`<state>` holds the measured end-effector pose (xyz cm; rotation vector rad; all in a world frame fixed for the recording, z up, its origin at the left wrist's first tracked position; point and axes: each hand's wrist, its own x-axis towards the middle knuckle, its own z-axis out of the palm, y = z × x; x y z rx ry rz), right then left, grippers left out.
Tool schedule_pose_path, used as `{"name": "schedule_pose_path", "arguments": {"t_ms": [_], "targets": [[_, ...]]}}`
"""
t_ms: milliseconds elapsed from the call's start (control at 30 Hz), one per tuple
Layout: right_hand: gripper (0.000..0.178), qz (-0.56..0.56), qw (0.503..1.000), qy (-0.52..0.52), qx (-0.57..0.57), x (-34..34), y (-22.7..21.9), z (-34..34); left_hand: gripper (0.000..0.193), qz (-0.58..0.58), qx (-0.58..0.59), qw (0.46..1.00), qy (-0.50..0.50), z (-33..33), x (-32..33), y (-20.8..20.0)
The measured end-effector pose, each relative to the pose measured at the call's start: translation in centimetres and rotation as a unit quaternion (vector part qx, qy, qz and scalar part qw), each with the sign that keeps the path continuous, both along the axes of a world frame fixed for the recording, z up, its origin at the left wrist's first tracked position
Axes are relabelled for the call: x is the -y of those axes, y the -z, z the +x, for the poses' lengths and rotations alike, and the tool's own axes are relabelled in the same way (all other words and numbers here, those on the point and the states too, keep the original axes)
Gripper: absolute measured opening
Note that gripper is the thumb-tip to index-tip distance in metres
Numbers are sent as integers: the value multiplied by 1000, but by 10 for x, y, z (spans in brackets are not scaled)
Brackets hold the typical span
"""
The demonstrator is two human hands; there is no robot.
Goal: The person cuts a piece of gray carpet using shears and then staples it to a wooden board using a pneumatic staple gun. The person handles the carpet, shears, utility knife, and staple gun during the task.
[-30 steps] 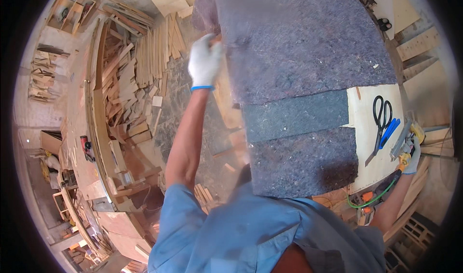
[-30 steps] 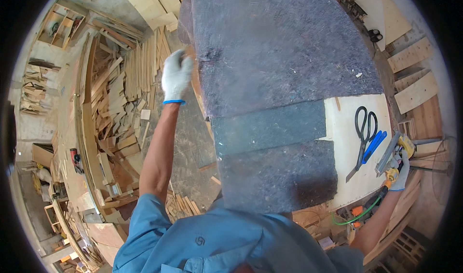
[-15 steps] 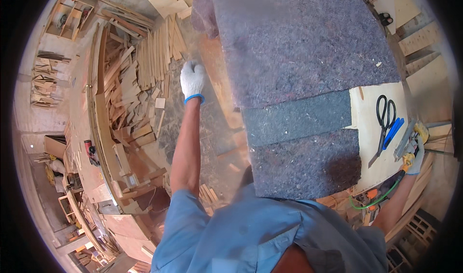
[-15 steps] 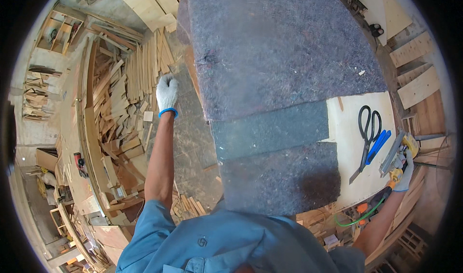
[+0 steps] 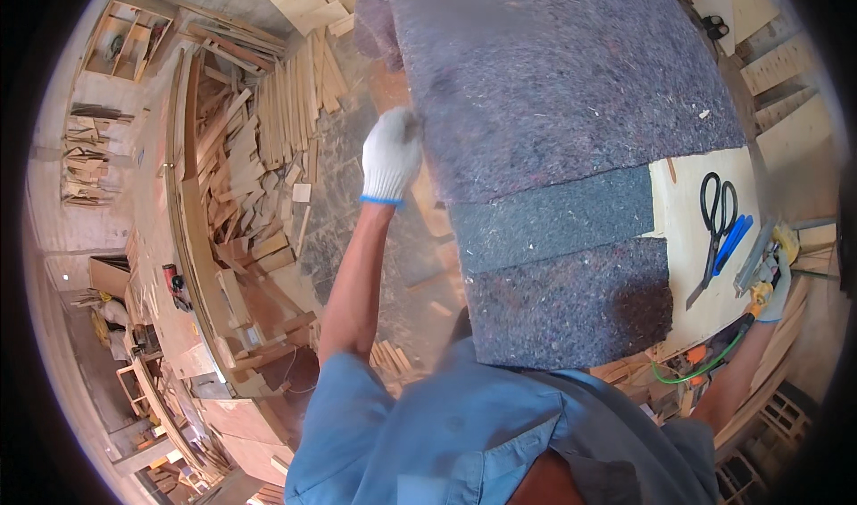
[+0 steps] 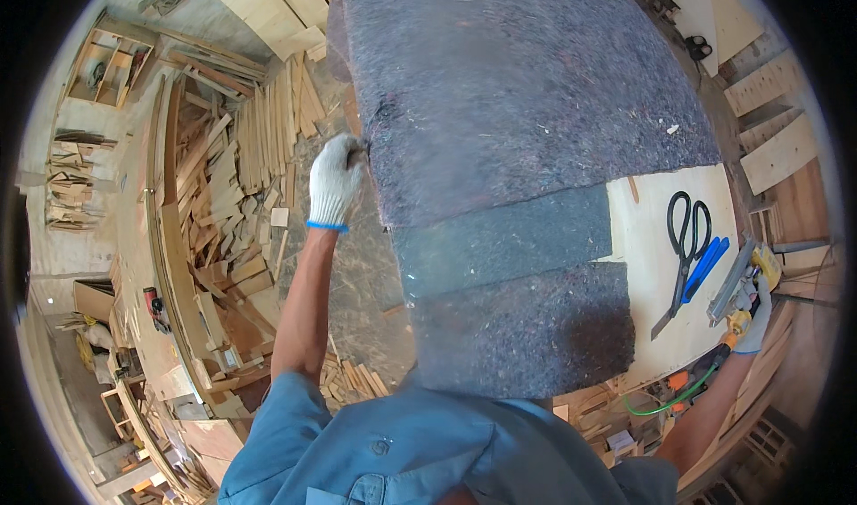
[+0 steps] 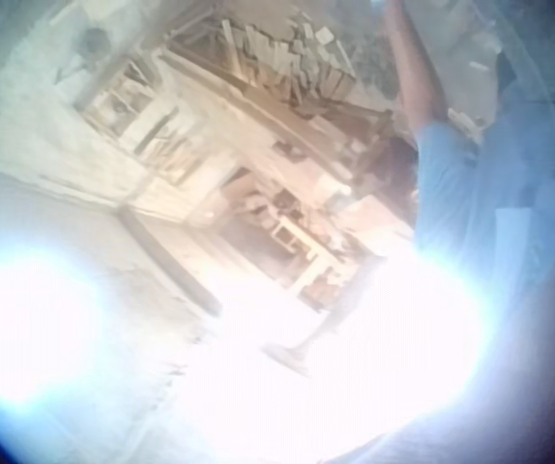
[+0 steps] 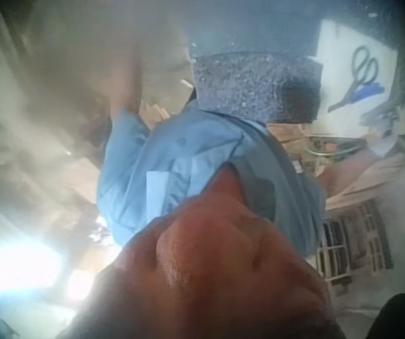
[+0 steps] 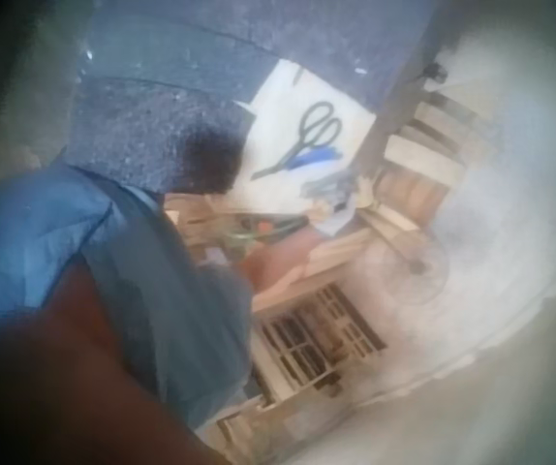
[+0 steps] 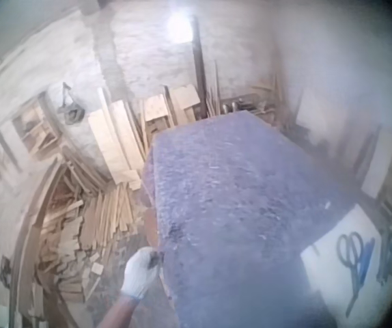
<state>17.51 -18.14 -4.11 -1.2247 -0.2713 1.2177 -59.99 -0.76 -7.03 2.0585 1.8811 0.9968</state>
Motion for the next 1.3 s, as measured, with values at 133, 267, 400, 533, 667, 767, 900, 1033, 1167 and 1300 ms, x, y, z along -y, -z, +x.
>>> {"name": "schedule_pose_path", "arguments": {"t_ms": [133,267,400,533,667,767,900,1033,1167,1300], "targets": [[23,6,998,-46,41,11,14,40,15,-80,17,996,33,-12,32,14],[23,-6,998,-37,43,4,15,30,26,-58,28,998,-28,-20,16,15],[23,-20,998,-2,60,5,7,20,37,-12,-24,1000,-1,33,-24,-43],[31,-14,996,-78,39,8,13,41,21,39,-62,997,-21,14,-68,-16],[29,9,987,-158,-27,4,15,50,21,12,145,966,-213,-54,-76,1],[25,-44,998,28,31,-7,6,5,23,-22,107,988,-109,-62,-17,42],[24,17,996,-86,-28,6,15,46,66,-193,107,973,66,-20,90,108],[22,40,988,-145,-21,13,13,54,67,-279,144,950,-6,36,106,90],[20,-6,999,-44,-14,-2,-1,16,57,-64,269,956,-94,46,98,156],[17,-9,998,-18,58,-2,-8,3,45,-155,603,782,-25,28,98,197]]}}
